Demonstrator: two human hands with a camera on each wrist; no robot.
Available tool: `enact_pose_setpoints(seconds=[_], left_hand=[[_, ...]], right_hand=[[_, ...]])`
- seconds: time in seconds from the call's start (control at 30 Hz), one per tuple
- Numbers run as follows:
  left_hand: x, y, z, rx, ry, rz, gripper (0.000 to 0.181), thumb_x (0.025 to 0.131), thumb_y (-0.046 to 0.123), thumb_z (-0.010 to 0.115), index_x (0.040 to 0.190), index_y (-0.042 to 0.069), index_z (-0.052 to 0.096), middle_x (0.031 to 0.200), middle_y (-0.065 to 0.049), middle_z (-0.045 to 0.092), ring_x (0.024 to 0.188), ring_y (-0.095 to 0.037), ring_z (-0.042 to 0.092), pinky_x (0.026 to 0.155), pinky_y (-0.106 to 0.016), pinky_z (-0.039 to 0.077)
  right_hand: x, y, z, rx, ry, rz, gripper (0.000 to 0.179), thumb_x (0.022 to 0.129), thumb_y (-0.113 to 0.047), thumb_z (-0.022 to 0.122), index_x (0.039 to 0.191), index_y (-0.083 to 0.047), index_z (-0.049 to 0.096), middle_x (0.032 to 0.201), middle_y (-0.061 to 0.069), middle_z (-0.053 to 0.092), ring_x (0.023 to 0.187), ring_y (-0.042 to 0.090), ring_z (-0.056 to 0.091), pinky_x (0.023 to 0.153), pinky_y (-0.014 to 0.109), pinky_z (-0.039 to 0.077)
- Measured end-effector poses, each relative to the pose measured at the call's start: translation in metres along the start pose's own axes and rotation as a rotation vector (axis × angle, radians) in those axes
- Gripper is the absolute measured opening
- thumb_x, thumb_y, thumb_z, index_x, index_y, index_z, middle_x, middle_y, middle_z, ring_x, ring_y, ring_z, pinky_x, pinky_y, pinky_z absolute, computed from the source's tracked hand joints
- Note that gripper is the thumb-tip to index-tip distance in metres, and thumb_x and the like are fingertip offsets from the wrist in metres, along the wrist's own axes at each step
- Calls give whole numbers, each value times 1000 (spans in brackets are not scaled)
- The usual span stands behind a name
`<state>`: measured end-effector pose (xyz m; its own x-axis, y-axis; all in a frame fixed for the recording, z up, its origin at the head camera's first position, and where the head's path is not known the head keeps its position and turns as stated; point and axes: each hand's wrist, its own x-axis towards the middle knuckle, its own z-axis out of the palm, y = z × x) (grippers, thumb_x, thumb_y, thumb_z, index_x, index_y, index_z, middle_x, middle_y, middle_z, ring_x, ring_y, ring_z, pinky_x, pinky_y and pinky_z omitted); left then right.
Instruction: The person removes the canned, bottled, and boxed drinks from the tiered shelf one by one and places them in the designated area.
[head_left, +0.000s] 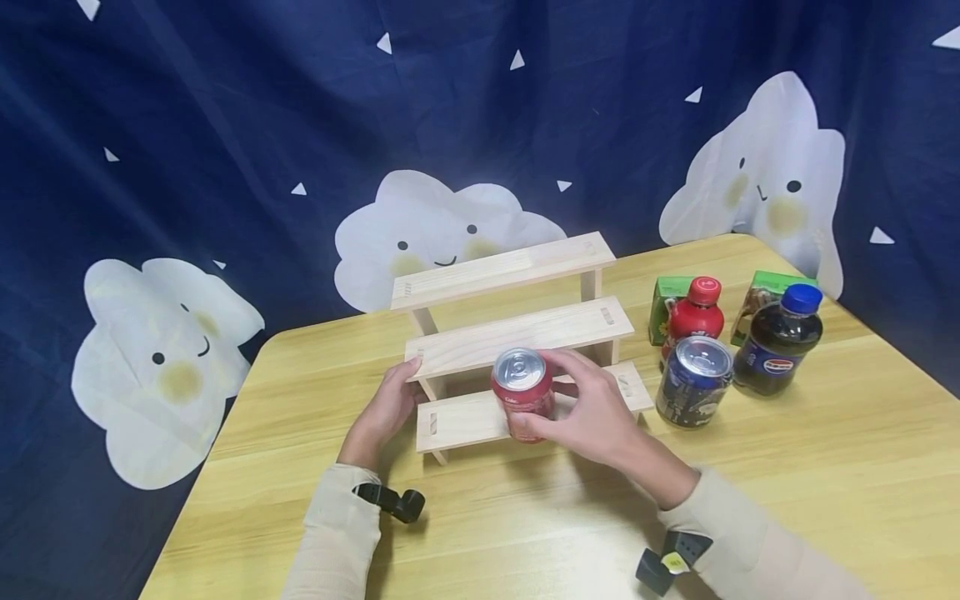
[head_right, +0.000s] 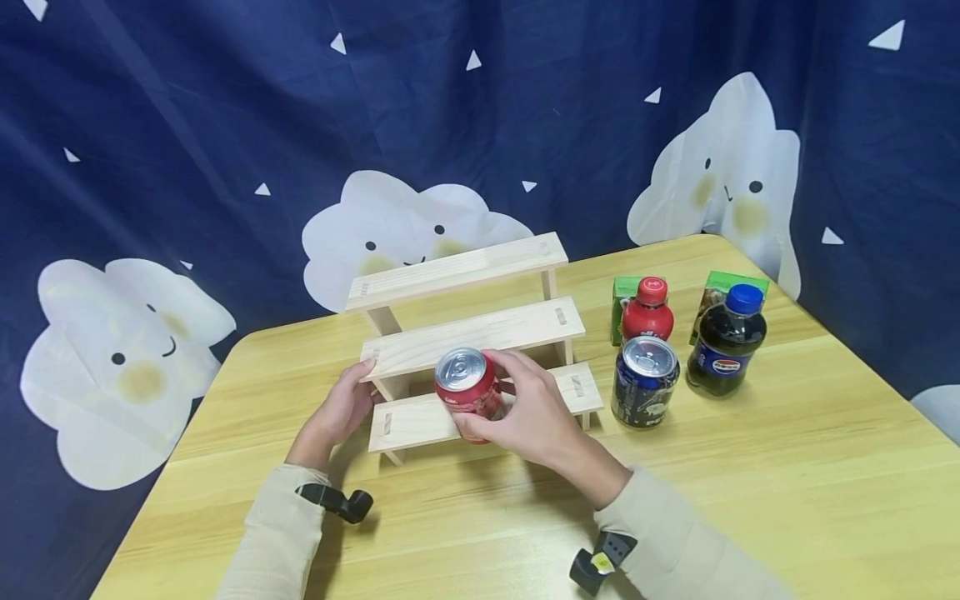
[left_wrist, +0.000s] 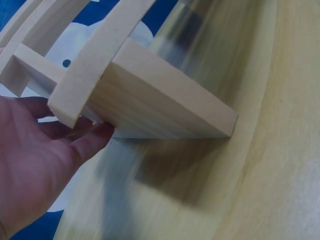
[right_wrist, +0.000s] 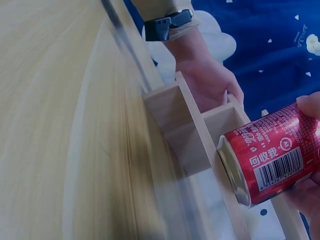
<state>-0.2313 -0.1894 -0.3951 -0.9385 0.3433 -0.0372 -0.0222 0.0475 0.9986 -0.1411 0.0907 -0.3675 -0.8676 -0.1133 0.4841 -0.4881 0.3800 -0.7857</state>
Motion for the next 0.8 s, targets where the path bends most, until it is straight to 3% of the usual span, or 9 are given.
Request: enact_pose_setpoints(seconds=[0.53,0.8], left_hand=[[-1,2,-1,28,-8,-19,51,98,26,23,132,-9,39,108,-1,57,115,-40,48,97,-44,41],[-1,1,-1,22,1,-13,49,97,25,25,129,-9,41,105,0,58,112,-37,51,96,-45,41]], right_hand=[[-24,9,-42,-124,105,0,72,58,-20,90,121,-7,58,111,2,62,99,20,64,75,19,53],[-41,14,-66,-150,186,-40,74,53,-6,90,120,0,59,107,8,63,93,-5,59,76,10,49]])
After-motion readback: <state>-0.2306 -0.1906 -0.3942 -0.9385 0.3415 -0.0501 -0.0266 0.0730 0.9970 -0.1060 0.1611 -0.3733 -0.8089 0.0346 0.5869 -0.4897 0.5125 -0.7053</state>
